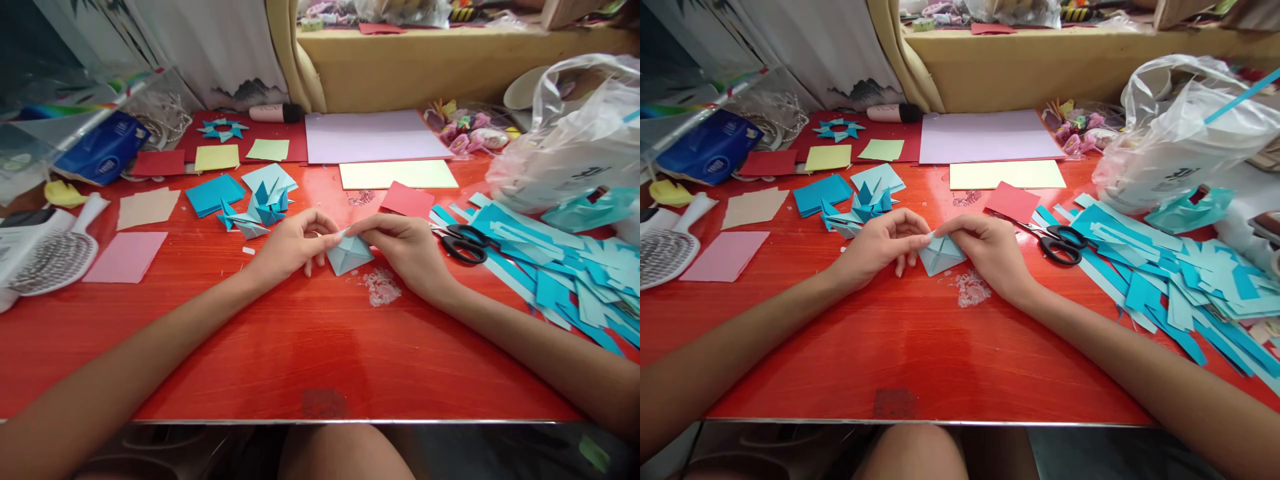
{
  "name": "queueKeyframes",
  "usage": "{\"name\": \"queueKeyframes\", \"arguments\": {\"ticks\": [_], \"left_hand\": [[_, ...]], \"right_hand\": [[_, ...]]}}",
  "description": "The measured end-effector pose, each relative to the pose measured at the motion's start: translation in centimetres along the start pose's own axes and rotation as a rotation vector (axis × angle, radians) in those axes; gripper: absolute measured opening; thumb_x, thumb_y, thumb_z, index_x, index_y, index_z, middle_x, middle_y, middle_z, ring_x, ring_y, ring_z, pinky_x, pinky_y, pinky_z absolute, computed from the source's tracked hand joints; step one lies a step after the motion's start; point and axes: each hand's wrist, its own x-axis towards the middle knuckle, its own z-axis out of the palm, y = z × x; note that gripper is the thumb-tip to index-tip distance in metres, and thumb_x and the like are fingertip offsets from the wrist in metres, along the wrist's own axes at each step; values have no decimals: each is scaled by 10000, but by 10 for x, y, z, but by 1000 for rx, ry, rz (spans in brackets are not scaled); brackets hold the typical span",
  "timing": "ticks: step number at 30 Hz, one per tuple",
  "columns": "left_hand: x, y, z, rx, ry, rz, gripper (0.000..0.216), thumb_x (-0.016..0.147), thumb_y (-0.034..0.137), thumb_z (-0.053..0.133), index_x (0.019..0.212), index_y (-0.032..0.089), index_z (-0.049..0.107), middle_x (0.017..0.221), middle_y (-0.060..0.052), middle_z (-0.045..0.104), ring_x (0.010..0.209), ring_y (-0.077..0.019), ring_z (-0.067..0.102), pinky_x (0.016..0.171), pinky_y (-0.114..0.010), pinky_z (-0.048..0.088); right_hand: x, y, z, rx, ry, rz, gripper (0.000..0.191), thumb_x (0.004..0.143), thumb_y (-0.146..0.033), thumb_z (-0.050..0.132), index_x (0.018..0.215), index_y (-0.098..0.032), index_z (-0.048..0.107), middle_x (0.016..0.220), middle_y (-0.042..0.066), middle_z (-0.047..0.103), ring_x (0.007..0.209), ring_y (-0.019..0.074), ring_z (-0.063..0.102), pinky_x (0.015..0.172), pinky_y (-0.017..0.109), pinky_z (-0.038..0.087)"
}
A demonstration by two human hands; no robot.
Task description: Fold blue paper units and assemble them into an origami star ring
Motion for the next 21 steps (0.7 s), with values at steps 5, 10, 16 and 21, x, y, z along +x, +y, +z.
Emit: {"name": "queueKeyframes", "arguments": {"ticks": [5,10,16,21], "left_hand": [[0,-1,-1,-12,22,9,154,749,252,633,825,159,536,644,17,534,457,-54,501,307,-138,374],[-1,-1,-1,-59,127,49,153,756,247,616,827,164,510,691,14,535,458,-56,504,313,-153,389],[-4,0,2,58,119,110,128,782,286,590,806,174,533,681,30,523,414,-35,454,325,-160,336],[-4,2,1,103,113,87,150,800,305,570,768,158,577,553,49,475,401,-32,395,380,-174,309]], "right_hand": [[3,2,1,170,-6,94,273,831,-287,529,1069,-228,650,831,4,663,715,134,578,655,286,471],[6,3,1,251,-87,160,266,824,-363,553,987,-199,683,848,26,677,750,145,597,694,275,483],[5,1,-1,199,-113,150,252,814,-375,561,832,-156,684,761,23,654,679,126,557,628,239,426],[5,0,-1,158,-146,137,266,817,-383,554,776,-143,662,722,16,617,642,108,508,595,234,378]]}}
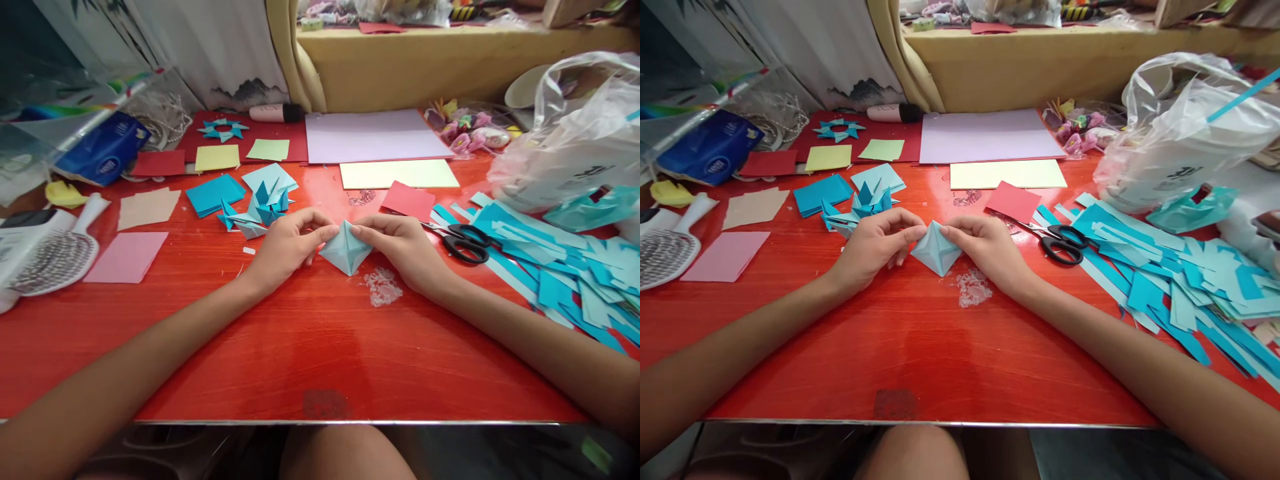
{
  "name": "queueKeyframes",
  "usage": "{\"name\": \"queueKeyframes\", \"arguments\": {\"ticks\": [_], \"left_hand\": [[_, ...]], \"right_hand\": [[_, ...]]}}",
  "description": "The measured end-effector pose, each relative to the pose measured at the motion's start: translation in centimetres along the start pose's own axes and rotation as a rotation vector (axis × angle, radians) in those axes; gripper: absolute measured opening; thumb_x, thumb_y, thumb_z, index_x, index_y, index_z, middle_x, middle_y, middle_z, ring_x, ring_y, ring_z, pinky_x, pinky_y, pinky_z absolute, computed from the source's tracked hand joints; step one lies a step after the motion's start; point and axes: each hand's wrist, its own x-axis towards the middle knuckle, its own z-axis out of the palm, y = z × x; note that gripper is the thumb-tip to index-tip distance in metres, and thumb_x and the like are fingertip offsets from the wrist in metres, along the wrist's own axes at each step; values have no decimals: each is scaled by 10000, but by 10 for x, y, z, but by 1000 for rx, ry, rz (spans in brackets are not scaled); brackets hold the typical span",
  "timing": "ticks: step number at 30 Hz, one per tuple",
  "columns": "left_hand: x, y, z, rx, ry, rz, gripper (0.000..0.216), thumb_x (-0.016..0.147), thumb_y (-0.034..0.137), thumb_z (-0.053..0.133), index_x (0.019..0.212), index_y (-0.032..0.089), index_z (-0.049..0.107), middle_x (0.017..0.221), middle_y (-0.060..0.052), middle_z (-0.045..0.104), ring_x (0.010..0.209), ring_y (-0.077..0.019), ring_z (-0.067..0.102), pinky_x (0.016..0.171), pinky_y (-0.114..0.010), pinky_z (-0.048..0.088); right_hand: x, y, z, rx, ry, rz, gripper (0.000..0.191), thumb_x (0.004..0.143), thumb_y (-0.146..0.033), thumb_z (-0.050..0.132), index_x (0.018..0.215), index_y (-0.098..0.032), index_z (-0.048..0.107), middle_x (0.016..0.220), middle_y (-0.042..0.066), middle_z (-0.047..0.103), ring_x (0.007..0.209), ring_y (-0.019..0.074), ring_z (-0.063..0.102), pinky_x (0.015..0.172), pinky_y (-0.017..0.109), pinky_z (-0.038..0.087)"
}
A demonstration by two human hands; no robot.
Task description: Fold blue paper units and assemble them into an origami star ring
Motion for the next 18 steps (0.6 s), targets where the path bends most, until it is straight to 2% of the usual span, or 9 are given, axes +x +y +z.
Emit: {"name": "queueKeyframes", "arguments": {"ticks": [5,13,18], "left_hand": [[0,0,-1,41,-30,-13,167,801,314,564,809,155,613,541,45,487,413,-40,391,409,-188,302],[0,-1,-1,100,-46,-15,158,791,302,569,770,147,593,544,45,486,460,-50,396,467,-193,323],[1,0,-1,74,-32,3,138,795,286,562,770,150,568,547,48,479,480,-56,407,498,-196,342]], "right_hand": [[0,-1,0,-38,2,-1,261,818,-378,553,741,-147,648,708,14,604,633,107,491,586,238,361],[-1,-2,0,-55,-26,6,267,814,-395,553,738,-153,637,715,18,611,641,115,502,577,240,363],[0,1,1,43,-59,-5,212,813,-370,567,797,-165,622,757,15,616,670,115,524,604,236,392]]}}
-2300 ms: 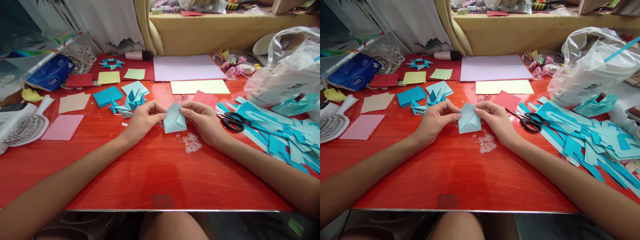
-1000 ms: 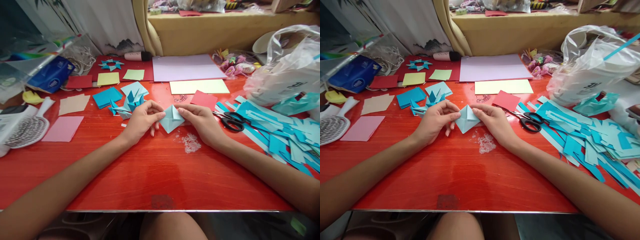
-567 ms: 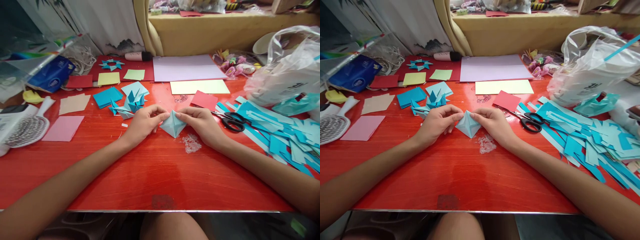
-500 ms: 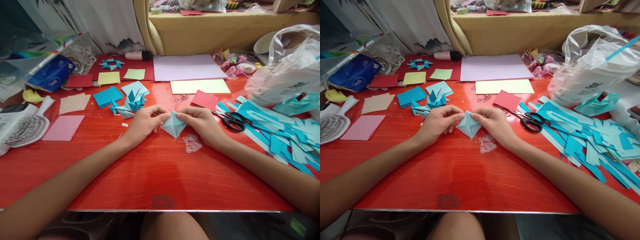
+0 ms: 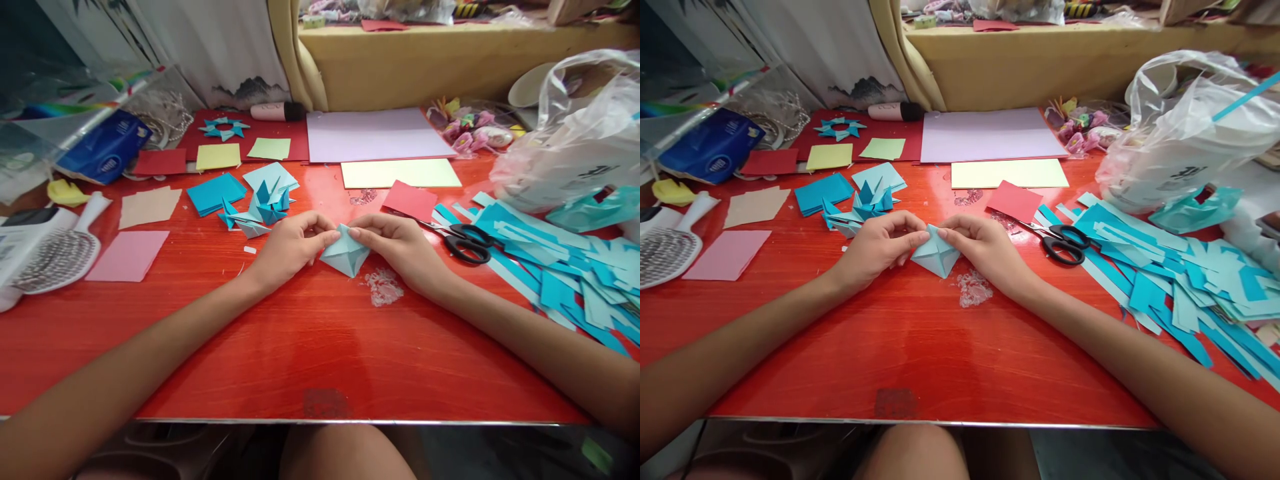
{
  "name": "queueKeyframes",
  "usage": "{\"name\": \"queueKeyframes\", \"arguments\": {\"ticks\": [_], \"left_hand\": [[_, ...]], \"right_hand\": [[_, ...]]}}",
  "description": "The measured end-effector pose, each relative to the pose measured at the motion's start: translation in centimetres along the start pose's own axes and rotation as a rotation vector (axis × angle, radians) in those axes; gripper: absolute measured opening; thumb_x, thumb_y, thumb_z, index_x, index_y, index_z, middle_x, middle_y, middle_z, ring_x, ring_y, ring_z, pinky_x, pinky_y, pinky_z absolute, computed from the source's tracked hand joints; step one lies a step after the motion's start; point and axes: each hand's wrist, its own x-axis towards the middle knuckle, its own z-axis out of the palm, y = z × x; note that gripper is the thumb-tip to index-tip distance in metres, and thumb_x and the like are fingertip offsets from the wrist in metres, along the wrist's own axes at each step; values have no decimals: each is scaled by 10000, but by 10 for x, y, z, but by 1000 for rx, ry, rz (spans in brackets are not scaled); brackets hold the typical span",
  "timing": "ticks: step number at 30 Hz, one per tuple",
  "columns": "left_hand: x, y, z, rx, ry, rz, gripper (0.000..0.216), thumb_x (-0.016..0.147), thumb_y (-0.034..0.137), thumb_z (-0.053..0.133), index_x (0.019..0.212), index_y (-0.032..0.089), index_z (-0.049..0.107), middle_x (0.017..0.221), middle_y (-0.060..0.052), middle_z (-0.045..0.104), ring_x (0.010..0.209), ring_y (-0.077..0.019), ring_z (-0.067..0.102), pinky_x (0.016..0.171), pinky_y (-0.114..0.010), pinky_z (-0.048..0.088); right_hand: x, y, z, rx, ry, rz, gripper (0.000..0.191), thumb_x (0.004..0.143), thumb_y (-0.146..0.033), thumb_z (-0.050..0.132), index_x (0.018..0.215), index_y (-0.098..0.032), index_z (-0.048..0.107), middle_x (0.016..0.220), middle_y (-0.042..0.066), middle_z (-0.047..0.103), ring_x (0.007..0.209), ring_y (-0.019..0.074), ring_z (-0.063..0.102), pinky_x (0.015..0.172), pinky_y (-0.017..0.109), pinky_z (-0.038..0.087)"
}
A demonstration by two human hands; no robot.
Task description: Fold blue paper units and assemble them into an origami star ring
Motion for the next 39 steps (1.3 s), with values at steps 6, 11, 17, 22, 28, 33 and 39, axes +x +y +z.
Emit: {"name": "queueKeyframes", "arguments": {"ticks": [6,11,17,22,28,33,39], "left_hand": [[-1,0,2,34,10,19,161,810,317,536,788,158,529,646,32,523,507,-56,425,494,-194,340],[-1,-1,2,155,-75,12,211,797,327,548,686,151,512,609,33,496,534,-64,415,496,-198,310],[0,0,-2,106,-95,-39,232,793,330,547,655,157,477,545,41,492,486,-63,413,485,-205,305],[-1,2,0,80,-106,-32,215,788,332,561,677,159,499,552,48,456,486,-60,409,478,-205,303],[-3,4,1,21,-39,16,180,813,323,525,713,173,523,554,43,445,500,-71,393,488,-211,310],[-4,4,0,19,-21,14,178,813,301,514,695,168,516,580,39,449,526,-72,392,505,-207,322],[-1,-2,2,-26,-11,4,181,839,353,483,889,181,514,737,29,503,500,-44,424,460,-185,345]], "right_hand": [[1,2,-2,-38,-29,30,227,806,-375,575,757,-156,612,678,4,565,600,103,491,546,230,375],[2,4,-1,62,33,43,257,819,-400,561,729,-161,595,672,1,554,606,102,499,575,234,396],[2,3,-1,84,-13,37,282,817,-436,553,746,-166,593,696,4,560,633,107,509,584,234,401],[1,-1,-3,-100,-43,30,276,810,-412,563,726,-150,593,657,-4,530,587,89,452,532,225,340],[2,1,-1,-167,-107,25,321,800,-456,553,731,-144,589,633,-5,497,565,88,419,492,221,310],[2,3,-1,-166,-146,-12,314,800,-443,559,701,-146,565,621,-16,478,565,83,420,494,212,320],[2,-2,0,-48,-70,65,257,834,-402,537,739,-163,543,585,-15,560,479,82,512,436,200,359]]}}
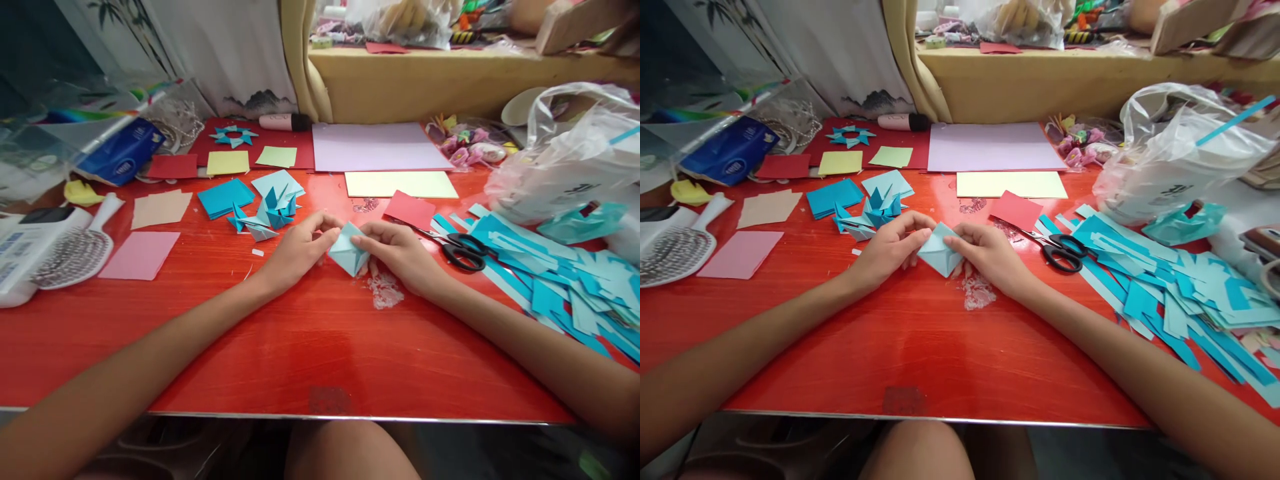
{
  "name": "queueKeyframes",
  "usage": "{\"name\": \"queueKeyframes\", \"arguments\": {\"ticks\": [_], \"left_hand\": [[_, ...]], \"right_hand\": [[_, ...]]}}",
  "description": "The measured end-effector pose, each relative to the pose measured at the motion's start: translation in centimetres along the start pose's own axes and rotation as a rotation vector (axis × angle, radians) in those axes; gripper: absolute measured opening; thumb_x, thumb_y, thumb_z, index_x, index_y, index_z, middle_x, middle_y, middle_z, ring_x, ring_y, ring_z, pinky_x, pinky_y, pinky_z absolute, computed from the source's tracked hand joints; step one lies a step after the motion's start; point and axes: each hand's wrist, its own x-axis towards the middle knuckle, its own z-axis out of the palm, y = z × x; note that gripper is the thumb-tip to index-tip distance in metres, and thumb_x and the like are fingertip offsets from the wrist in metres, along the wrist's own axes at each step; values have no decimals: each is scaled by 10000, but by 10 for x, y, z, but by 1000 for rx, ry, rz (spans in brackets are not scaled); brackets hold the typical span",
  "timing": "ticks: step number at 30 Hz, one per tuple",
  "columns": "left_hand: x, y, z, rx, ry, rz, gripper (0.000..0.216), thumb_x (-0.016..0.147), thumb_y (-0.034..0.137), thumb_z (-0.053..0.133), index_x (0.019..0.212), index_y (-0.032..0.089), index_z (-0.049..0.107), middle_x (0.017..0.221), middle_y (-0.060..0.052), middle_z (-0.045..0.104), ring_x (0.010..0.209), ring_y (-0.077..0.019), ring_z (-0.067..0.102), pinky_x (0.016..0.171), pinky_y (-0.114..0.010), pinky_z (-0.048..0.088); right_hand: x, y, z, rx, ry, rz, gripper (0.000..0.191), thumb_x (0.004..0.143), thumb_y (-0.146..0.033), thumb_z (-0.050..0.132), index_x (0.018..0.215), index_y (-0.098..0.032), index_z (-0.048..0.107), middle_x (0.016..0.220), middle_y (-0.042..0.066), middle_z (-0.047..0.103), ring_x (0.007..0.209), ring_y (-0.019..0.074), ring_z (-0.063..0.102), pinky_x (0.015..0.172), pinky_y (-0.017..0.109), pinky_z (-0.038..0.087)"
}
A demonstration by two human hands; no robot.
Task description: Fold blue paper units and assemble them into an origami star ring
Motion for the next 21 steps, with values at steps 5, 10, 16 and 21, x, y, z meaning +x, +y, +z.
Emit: {"name": "queueKeyframes", "arguments": {"ticks": [5,10,16,21], "left_hand": [[0,-4,2,-2,-1,61,327,771,265,600,1060,203,459,951,-19,537,580,-46,506,453,-158,399],[3,-9,1,-130,14,26,247,801,240,557,1023,183,467,768,10,519,552,-76,541,454,-190,474],[3,-5,2,-223,39,23,333,750,268,623,1024,205,445,895,-19,568,728,-118,594,510,-192,507],[2,-1,-1,-137,80,46,163,811,320,548,840,159,549,789,-4,581,595,-79,568,588,-220,500]], "right_hand": [[-1,-1,1,90,36,69,274,848,-448,504,784,-183,527,423,-45,537,274,70,420,290,183,270],[0,2,1,224,-17,28,281,840,-444,524,902,-174,573,555,9,643,474,129,621,443,216,478],[2,4,-1,240,13,34,267,826,-363,566,973,-148,621,642,33,673,533,126,641,523,232,525],[1,3,0,247,22,41,249,831,-326,559,980,-138,621,620,28,665,518,116,631,514,222,522]]}}
